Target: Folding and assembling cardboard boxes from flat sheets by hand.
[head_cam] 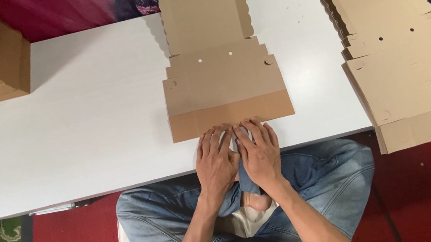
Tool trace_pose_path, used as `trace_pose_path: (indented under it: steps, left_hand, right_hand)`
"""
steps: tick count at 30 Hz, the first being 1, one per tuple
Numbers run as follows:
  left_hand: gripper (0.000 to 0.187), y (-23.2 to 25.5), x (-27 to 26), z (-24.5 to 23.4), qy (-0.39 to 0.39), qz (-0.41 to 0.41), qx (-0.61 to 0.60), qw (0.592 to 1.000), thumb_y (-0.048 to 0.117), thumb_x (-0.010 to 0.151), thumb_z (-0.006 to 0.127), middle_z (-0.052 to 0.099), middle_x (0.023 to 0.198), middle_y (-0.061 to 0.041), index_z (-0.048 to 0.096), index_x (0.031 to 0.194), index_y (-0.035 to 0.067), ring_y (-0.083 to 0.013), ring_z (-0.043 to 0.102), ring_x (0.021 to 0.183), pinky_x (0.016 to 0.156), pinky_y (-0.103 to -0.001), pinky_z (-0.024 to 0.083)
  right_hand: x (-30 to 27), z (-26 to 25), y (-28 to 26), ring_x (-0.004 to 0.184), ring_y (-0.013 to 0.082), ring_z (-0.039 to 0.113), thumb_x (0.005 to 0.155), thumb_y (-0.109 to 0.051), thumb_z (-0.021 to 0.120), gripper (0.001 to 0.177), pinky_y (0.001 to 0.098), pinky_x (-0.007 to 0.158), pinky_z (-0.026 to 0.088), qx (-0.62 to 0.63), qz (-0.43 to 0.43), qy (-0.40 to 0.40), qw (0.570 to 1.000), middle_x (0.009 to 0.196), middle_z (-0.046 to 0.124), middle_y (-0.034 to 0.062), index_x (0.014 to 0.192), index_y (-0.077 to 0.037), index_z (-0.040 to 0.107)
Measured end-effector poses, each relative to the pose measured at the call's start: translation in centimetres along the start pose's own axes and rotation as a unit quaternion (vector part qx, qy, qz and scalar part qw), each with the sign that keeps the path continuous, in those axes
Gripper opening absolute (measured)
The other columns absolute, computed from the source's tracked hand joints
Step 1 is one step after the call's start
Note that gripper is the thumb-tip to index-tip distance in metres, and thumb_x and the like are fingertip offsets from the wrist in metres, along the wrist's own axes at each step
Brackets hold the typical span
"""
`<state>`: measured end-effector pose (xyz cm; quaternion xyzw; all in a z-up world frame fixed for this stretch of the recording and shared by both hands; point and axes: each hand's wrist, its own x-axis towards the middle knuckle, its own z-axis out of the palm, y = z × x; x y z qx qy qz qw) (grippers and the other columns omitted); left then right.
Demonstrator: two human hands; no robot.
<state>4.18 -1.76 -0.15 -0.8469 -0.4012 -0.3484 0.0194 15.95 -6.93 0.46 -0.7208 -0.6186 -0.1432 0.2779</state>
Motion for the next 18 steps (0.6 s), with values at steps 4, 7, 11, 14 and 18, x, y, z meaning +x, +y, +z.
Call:
trace_pose_path:
  steps: [4,7,11,14,18]
  left_hand:
    - [0.047,-0.3,-0.5,0.2,0.001,-0.016,0.000,1.000,0.016,0.083,0.054,0.065,0.129,-0.009,0.071,0.127,0.015,-0.0267,0.057,0.129,0.114,-0.044,0.041]
    - [0.047,-0.7,-0.5,-0.2,-0.006,-0.033,-0.003,0.999,0.018,0.083,0.056,0.065,0.130,-0.010,0.071,0.127,0.012,-0.0274,0.057,0.128,0.114,-0.045,0.041]
    - [0.048,-1.2,-0.8,-1.3,-0.023,-0.054,-0.003,0.998,0.023,0.086,0.056,0.063,0.133,-0.009,0.070,0.130,0.013,-0.0276,0.053,0.132,0.116,-0.048,0.036]
    - [0.048,-1.7,-1.3,-1.7,-0.020,-0.068,0.005,0.997,0.031,0.089,0.058,0.063,0.134,-0.009,0.069,0.132,0.014,-0.0275,0.052,0.134,0.118,-0.049,0.034]
    - [0.048,-2.3,-1.6,-2.4,-0.018,-0.082,0.006,0.996,0.041,0.094,0.059,0.062,0.135,-0.010,0.069,0.132,0.013,-0.0288,0.051,0.134,0.119,-0.050,0.033]
  right_hand:
    - [-0.3,0.4,0.2,0.132,0.0240,0.055,0.102,-0.028,0.056,0.031,0.0455,0.114,0.039,0.006,0.015,-0.005,1.000,0.127,0.062,0.0017,0.130,-0.023,0.069]
    - [-0.2,0.1,0.6,0.132,0.0239,0.055,0.100,-0.033,0.060,0.029,0.0445,0.112,0.041,0.001,0.031,-0.005,1.000,0.127,0.062,0.0003,0.124,-0.024,0.072]
    - [-0.3,-0.4,1.7,0.134,0.0229,0.054,0.097,-0.043,0.062,0.034,0.0455,0.112,0.040,0.005,0.060,-0.013,0.998,0.129,0.061,-0.0014,0.123,-0.025,0.074]
    - [-0.5,-0.4,3.4,0.134,0.0230,0.054,0.097,-0.044,0.063,0.032,0.0458,0.110,0.039,0.000,0.083,-0.010,0.996,0.129,0.063,-0.0030,0.121,-0.027,0.075]
    - [-0.5,-0.7,5.1,0.132,0.0216,0.055,0.100,-0.038,0.063,0.026,0.0439,0.108,0.038,-0.017,0.120,0.016,0.993,0.126,0.065,-0.0052,0.119,-0.028,0.077]
